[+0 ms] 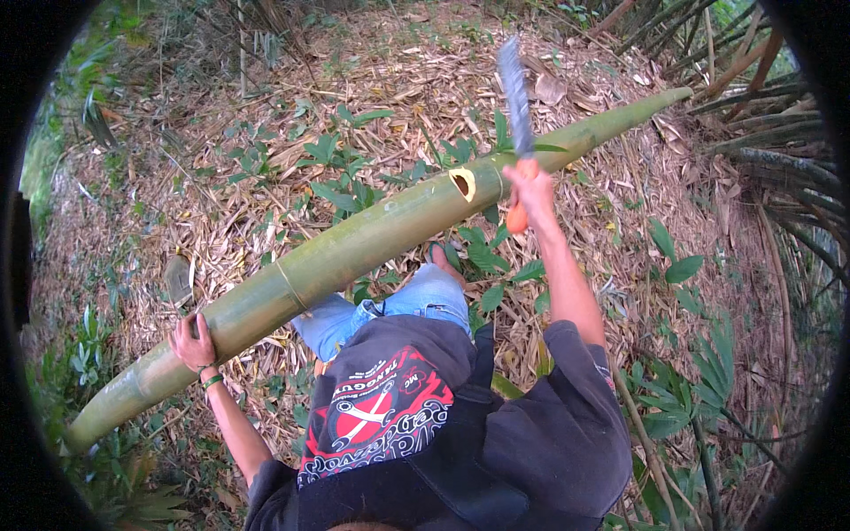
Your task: The person sits on the ground in a bamboo grove and uses a machete to cut a long bamboo stalk. They make a circular cut around the stalk and then chop through it to separate a section.
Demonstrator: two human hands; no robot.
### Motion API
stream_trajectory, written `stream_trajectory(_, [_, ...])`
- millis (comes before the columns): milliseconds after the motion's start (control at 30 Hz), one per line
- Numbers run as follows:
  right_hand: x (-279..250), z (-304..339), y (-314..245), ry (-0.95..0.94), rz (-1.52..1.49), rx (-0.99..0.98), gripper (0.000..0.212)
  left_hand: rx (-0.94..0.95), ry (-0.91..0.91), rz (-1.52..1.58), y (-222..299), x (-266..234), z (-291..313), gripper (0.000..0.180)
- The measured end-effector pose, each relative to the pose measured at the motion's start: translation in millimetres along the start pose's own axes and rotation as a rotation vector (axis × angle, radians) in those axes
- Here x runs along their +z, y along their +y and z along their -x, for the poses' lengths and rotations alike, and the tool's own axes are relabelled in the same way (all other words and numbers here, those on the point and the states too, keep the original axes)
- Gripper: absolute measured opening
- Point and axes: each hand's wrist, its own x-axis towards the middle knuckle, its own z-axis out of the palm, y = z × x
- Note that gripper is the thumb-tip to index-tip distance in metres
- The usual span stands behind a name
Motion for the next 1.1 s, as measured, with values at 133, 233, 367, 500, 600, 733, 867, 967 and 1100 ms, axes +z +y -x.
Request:
stream_trajectory(133, [-5,-17,-11,0.245,-0.092,-0.104,0.022,-0.004,-0.023,0.016,1,0,-6,0.029])
stream_trajectory(233, [-5,16,96,0.149,0.271,0.177,0.016,0.0,-0.032,0.018,2,1,-6,0.029])
stream_trajectory(367, [-32,29,100,-0.213,0.421,0.427,0.011,-0.01,-0.015,0.021,1,5,-7,0.029])
stream_trajectory(500, [-38,-4,20,-0.049,0.284,0.147,0.011,-0.017,-0.012,0.028,-1,4,0,0.029])
stream_trajectory(600, [-12,-13,-12,0.075,-0.263,-0.003,0.015,-0.029,-0.048,0.033,-2,0,3,0.029])
stream_trajectory(733, [-2,37,117,0.015,0.353,0.279,0.012,0.0,-0.03,-0.007,6,0,-10,0.03])
stream_trajectory(867, [-17,41,53,-0.207,0.46,0.322,0.015,-0.015,-0.012,0.0,2,-1,-5,0.029])
stream_trajectory(967, [-22,-4,12,-0.048,0.236,0.183,0.013,-0.019,-0.012,-0.004,-2,0,1,0.028])
stream_trajectory(1100, [2,-12,17,0.24,-0.035,-0.056,0.007,-0.007,-0.042,0.033,1,2,-5,0.028])
